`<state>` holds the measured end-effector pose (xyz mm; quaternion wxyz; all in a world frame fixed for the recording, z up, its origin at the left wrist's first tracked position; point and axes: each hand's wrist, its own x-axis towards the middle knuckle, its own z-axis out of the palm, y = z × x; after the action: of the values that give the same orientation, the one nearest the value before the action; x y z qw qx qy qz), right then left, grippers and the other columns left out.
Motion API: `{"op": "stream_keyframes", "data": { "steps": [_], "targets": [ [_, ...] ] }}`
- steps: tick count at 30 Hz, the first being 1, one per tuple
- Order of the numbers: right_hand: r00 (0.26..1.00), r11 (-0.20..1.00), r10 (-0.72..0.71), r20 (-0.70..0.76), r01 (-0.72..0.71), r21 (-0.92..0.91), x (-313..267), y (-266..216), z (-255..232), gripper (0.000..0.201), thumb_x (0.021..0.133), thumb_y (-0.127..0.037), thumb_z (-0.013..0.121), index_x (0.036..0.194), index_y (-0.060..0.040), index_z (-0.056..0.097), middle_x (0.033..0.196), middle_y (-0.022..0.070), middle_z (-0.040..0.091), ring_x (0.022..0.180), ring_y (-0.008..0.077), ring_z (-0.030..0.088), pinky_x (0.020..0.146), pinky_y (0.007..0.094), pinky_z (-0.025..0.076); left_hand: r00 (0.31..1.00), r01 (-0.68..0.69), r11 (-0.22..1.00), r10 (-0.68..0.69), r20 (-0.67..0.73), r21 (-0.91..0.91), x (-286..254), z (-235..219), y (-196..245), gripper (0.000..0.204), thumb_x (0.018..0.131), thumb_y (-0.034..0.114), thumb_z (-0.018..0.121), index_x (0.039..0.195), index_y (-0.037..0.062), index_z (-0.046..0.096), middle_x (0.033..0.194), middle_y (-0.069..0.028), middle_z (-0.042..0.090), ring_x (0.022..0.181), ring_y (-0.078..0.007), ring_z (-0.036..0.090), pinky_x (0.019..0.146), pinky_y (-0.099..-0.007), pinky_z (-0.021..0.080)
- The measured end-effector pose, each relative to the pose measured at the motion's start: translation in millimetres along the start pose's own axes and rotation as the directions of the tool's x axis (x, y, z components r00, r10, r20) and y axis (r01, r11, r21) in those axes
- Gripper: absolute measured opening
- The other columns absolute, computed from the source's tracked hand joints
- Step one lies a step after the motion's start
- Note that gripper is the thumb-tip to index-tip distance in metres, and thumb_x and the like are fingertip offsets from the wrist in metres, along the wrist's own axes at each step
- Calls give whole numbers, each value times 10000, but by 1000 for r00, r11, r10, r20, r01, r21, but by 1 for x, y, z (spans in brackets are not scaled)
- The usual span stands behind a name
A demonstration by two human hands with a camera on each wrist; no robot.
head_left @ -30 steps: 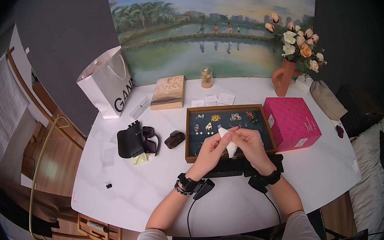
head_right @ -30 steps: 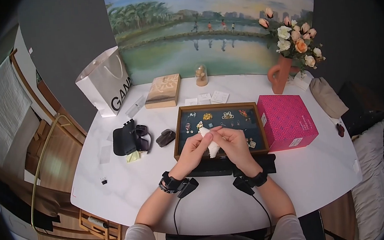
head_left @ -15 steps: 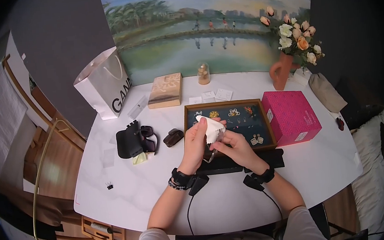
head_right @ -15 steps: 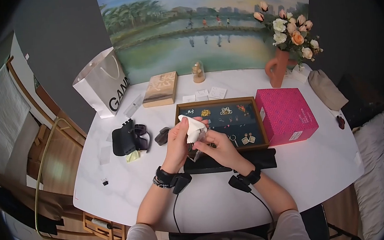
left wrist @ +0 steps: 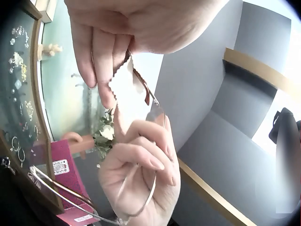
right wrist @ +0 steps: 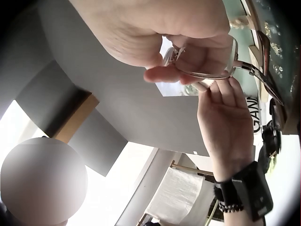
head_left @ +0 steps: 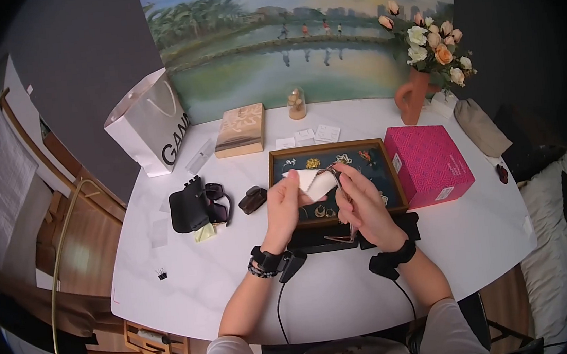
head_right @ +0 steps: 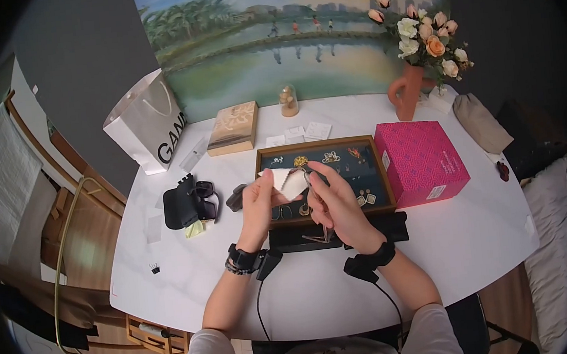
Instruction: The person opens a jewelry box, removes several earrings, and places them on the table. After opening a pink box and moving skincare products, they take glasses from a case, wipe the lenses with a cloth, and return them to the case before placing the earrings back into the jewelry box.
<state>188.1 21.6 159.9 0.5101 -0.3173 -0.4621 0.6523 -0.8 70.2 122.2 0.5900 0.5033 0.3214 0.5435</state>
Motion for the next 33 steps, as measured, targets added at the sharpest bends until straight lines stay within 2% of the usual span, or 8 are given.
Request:
{"op": "stream_keyframes", "data": {
  "steps": [2,5,9,12,19,23,28,33],
  "targets": [
    [1000,999,-12,-24,14,52,-3,-1,-1,447,1138,-329,450,1506,-76,440,721,-28,466,502,44,373,565,237,401,999,-23,999,22,-49,-29,9,-16,-12,536,1124,426,467,1087,-59,694,981,-130,755,820,-183,741,816,-326,608],
    [997,977,-44,-56,55,207,-4,-8,-8,424,1128,-277,466,1511,-96,447,745,-43,431,518,44,342,618,255,403,945,-160,676,315,-86,719,12,-28,-8,502,1123,342,486,896,-54,694,632,-82,594,594,-102,486,573,-311,432],
    [990,905,-19,-142,77,419,5,-14,-32,354,1116,-233,485,1446,-108,498,744,-57,441,519,50,360,629,245,415,947,-312,645,269,176,697,-8,5,9,368,1087,264,566,916,-43,676,609,-144,461,554,-148,403,536,-338,376],
    [992,818,-6,-128,79,570,14,-12,-52,307,1106,-217,516,1394,-113,521,746,-56,445,528,42,367,645,232,436,881,-440,661,187,434,607,-14,23,3,291,1080,226,568,1132,-6,735,877,-193,741,688,-336,664,653,-344,524],
    [994,655,84,-72,-1,755,35,9,-87,179,1116,-198,507,1252,-94,560,767,-56,467,543,25,380,649,208,441,865,-268,907,78,495,325,-19,32,-20,294,1101,205,539,1194,-10,716,847,-105,729,745,-110,595,709,-302,520],
    [997,658,69,33,-70,750,39,16,-86,195,1112,-203,506,1271,-106,564,787,-64,478,554,19,384,649,204,432,834,-142,940,-56,550,311,-22,30,-18,288,1089,194,565,1233,-9,711,812,-75,695,740,-85,557,688,-281,498],
    [974,908,101,-204,-6,420,36,25,-61,362,1100,-218,507,1448,-116,501,827,-50,501,575,33,413,653,208,431,763,-130,881,-204,613,455,-25,33,-17,299,1084,217,598,1257,2,713,917,-47,731,817,-70,562,753,-259,508],
    [958,982,2,-288,53,182,49,41,-59,485,1098,-258,529,1528,-81,390,844,18,586,589,74,498,590,224,434,809,-397,751,15,587,528,-25,36,-30,261,1046,235,637,1142,15,741,878,-125,742,758,-209,679,711,-337,536]
  ]
}}
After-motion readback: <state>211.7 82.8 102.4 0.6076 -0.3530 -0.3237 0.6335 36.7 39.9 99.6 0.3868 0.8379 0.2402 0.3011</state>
